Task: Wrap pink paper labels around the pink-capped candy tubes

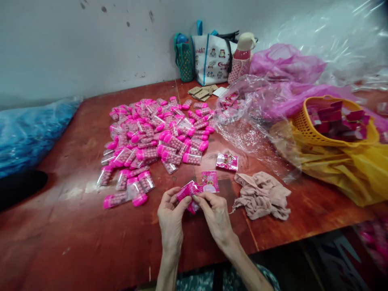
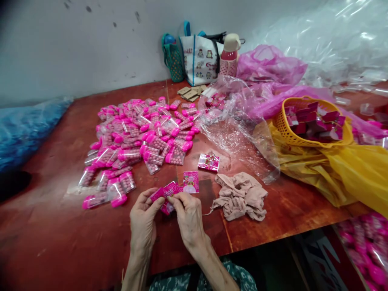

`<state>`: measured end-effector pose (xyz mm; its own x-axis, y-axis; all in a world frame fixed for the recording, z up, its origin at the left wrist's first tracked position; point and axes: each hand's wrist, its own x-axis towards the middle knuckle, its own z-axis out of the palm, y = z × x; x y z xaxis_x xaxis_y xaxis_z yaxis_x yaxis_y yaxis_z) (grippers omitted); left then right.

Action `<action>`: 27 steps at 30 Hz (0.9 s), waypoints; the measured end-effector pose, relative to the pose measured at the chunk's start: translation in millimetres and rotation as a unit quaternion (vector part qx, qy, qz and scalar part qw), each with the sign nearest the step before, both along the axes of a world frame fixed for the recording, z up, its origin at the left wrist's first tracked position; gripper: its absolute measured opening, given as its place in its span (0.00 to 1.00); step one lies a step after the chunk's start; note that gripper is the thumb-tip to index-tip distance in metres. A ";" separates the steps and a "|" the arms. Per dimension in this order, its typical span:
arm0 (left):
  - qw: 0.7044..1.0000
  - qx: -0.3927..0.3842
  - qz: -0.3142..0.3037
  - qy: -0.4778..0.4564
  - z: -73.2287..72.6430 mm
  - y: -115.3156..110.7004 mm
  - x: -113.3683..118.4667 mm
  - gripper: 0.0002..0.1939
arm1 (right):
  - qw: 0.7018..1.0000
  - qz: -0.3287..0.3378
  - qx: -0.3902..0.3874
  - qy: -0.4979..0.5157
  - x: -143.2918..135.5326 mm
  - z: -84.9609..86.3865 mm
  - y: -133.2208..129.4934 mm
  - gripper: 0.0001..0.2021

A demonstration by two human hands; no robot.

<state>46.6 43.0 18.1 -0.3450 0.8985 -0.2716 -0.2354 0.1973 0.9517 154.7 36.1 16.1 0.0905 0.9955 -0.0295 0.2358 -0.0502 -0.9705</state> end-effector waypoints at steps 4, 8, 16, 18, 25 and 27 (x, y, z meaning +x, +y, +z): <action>0.997 0.032 -0.005 0.065 4.9 -3.5 -10.1 0.13 | 0.996 0.042 0.044 -0.060 0.2 -0.1 -1.0 0.12; 0.995 0.044 -0.057 0.072 9.0 0.2 -22.7 0.06 | 0.987 0.088 0.078 -0.112 -0.5 -3.2 1.6 0.15; 0.997 0.024 -0.048 -0.053 3.2 4.5 -44.7 0.06 | 0.960 0.189 0.120 -0.169 -9.1 21.6 17.6 0.15; 0.995 0.031 0.018 -0.090 1.0 5.0 -52.1 0.06 | 0.956 0.162 0.129 -0.206 -15.9 29.7 34.6 0.13; 0.973 0.034 0.152 -0.169 12.5 12.6 -68.1 0.12 | 0.964 0.039 0.103 -0.240 -60.9 7.9 115.3 0.04; 0.966 0.034 0.175 -0.188 16.4 14.1 -70.9 0.13 | 0.970 0.029 0.093 -0.221 -65.6 -0.2 118.7 0.04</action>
